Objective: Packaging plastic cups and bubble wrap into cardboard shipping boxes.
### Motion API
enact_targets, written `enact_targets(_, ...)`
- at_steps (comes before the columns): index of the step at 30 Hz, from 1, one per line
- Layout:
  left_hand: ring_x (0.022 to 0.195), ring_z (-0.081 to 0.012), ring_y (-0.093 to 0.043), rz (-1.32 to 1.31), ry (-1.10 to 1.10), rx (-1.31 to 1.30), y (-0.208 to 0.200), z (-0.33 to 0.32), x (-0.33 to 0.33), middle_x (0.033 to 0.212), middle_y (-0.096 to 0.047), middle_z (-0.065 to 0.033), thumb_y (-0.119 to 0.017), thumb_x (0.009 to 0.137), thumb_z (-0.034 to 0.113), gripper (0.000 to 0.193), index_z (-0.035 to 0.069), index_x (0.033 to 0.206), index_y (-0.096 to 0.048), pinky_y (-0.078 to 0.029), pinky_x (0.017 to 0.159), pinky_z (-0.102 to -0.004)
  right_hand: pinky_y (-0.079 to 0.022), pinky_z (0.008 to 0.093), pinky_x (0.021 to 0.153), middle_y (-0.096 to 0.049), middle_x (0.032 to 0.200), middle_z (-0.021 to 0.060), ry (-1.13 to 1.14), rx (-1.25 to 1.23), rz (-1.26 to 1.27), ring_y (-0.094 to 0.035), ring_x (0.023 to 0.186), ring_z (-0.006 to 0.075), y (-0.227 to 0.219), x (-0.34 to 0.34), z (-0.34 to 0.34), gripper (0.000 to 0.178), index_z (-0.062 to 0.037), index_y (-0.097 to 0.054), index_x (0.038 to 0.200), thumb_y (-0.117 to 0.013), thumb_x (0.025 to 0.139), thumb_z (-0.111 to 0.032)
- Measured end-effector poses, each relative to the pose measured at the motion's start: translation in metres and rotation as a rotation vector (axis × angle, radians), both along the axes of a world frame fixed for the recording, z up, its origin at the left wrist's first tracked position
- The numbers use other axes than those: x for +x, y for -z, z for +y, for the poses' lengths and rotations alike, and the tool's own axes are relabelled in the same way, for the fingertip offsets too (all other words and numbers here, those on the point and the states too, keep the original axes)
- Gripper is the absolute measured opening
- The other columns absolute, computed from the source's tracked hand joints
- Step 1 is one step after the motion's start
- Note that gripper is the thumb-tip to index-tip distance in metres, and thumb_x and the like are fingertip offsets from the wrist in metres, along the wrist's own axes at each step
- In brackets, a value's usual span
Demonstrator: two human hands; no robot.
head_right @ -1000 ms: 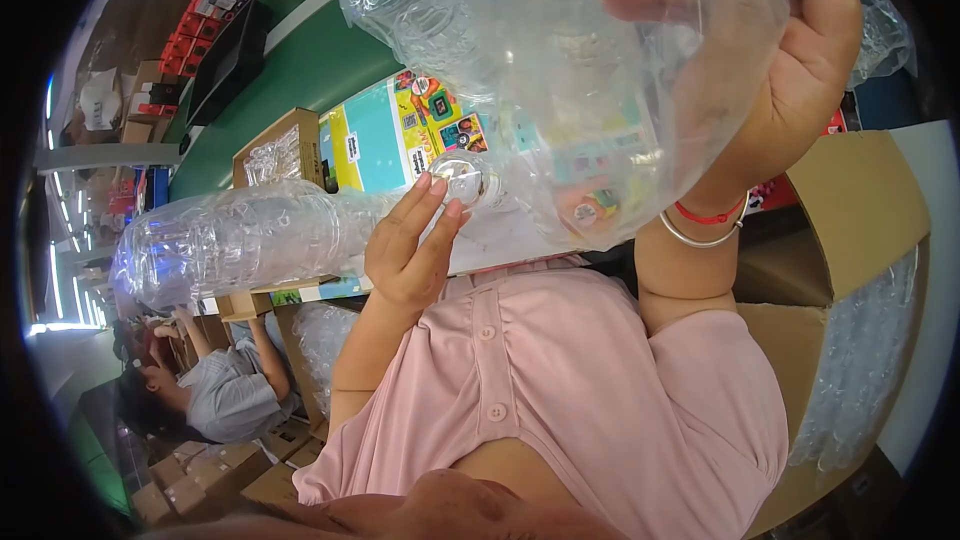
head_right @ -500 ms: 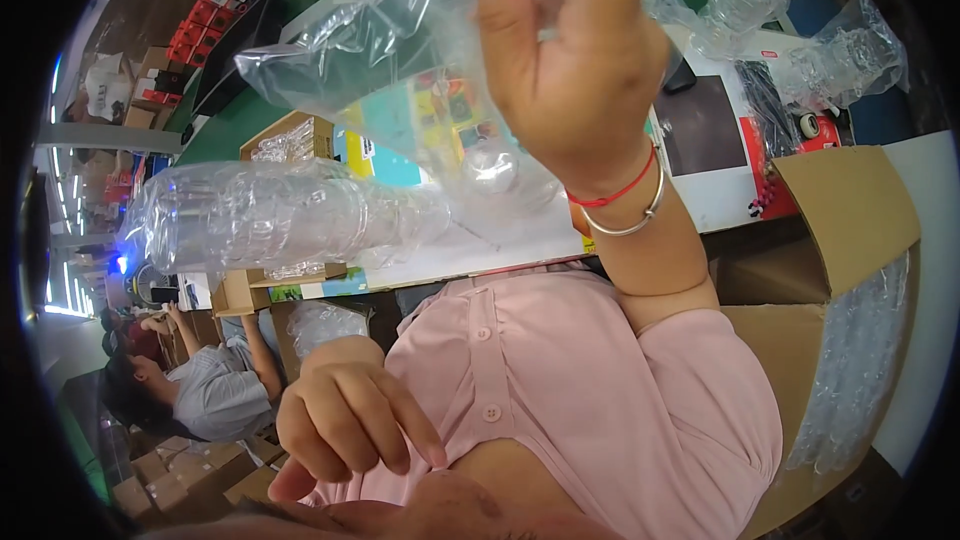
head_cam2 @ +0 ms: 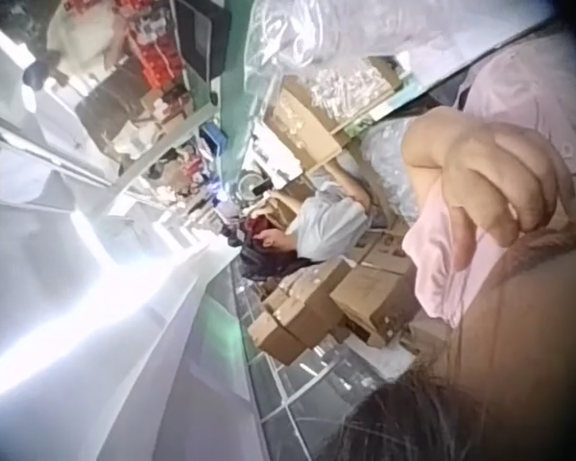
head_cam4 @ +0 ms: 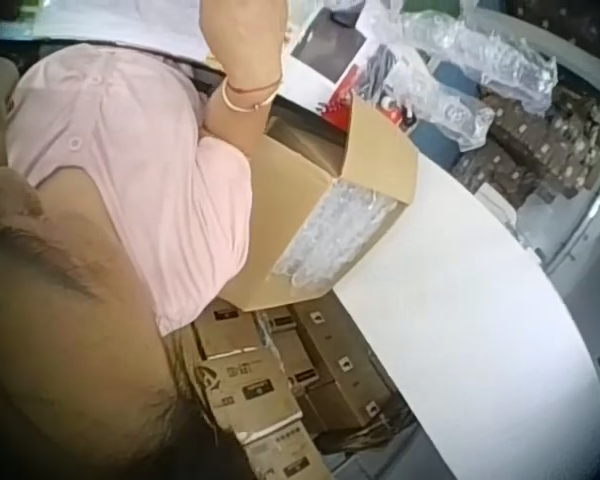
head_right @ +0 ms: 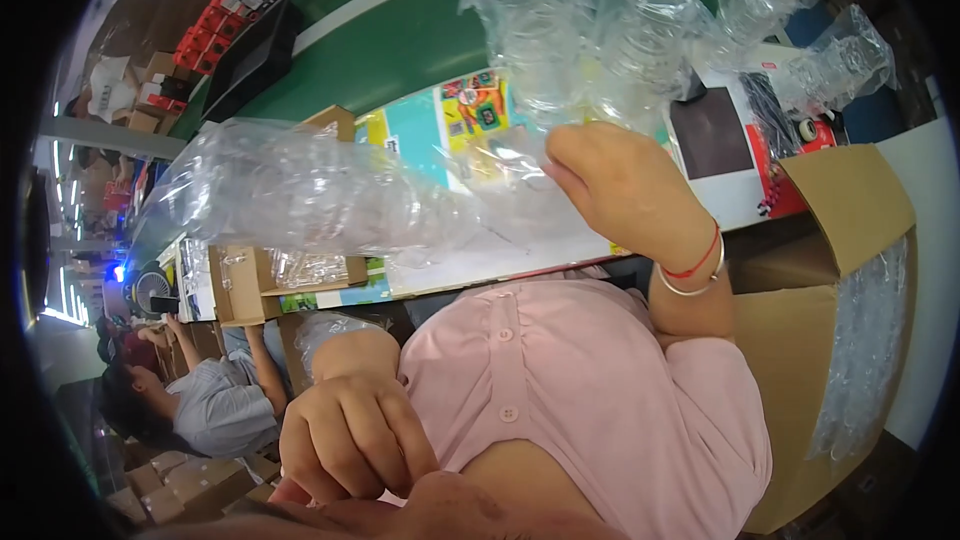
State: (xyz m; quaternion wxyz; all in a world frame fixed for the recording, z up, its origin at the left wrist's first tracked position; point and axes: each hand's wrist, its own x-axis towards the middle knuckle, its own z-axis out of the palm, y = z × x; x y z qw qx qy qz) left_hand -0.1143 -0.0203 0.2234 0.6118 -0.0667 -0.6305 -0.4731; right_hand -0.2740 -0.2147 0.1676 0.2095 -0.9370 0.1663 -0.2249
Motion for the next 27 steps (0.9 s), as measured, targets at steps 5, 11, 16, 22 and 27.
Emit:
enact_targets(5,0.072,-0.0266,-0.054,0.056,-0.688,-0.187,-0.006,0.03,0.014,0.078,-0.053,-0.0102,-0.054,0.093,0.028,0.027,0.006,0.077,-0.054,-0.051,0.074,-0.0388,-0.045,0.0385,0.083,-0.059,0.105,0.0153,0.06,-0.123,0.005,-0.056,0.096,0.034,-0.017,-0.016,0.003,0.035,-0.0019,-0.057,0.103,-0.07,0.072,-0.008)
enact_targets(11,0.126,-0.0332,-0.036,-0.063,-1.618,0.032,0.04,0.01,0.074,0.137,-0.035,-0.0155,-0.085,0.055,0.047,0.108,0.009,0.137,-0.026,-0.026,0.106,-0.0466,-0.038,0.0385,0.098,-0.051,0.126,0.0182,-0.263,0.086,-0.571,-0.054,0.111,0.0283,-0.09,0.024,0.018,0.075,0.0031,-0.04,0.128,-0.075,0.073,-0.034)
enact_targets(16,0.127,-0.0292,-0.037,-0.467,-1.5,0.469,0.064,0.009,0.087,0.138,-0.034,-0.018,-0.089,0.052,0.039,0.115,0.0,0.139,-0.024,-0.031,0.104,-0.0432,-0.04,0.0392,0.097,-0.051,0.124,0.0181,-0.425,0.166,-0.426,-0.054,0.112,0.0277,-0.113,0.098,0.053,0.093,0.0006,-0.03,0.135,-0.08,0.067,-0.039)
enact_targets(22,0.11,-0.0232,-0.054,-0.461,-1.334,0.626,0.073,0.016,0.079,0.12,-0.053,-0.0138,-0.09,0.054,0.025,0.093,0.0,0.129,-0.04,-0.045,0.091,-0.0359,-0.046,0.0345,0.091,-0.058,0.114,0.0178,-0.447,0.137,-0.327,-0.059,0.106,0.0276,-0.103,0.105,0.073,0.087,-0.0011,-0.032,0.132,-0.084,0.064,-0.022)
enact_targets(27,0.107,-0.0217,-0.056,-0.551,-1.321,0.479,0.056,0.021,0.069,0.115,-0.057,-0.0107,-0.087,0.058,0.018,0.082,0.002,0.126,-0.044,-0.045,0.09,-0.0348,-0.049,0.0336,0.087,-0.06,0.111,0.017,-0.524,0.099,-0.402,-0.062,0.102,0.0263,-0.096,0.093,0.082,0.084,-0.001,-0.034,0.129,-0.084,0.064,-0.019)
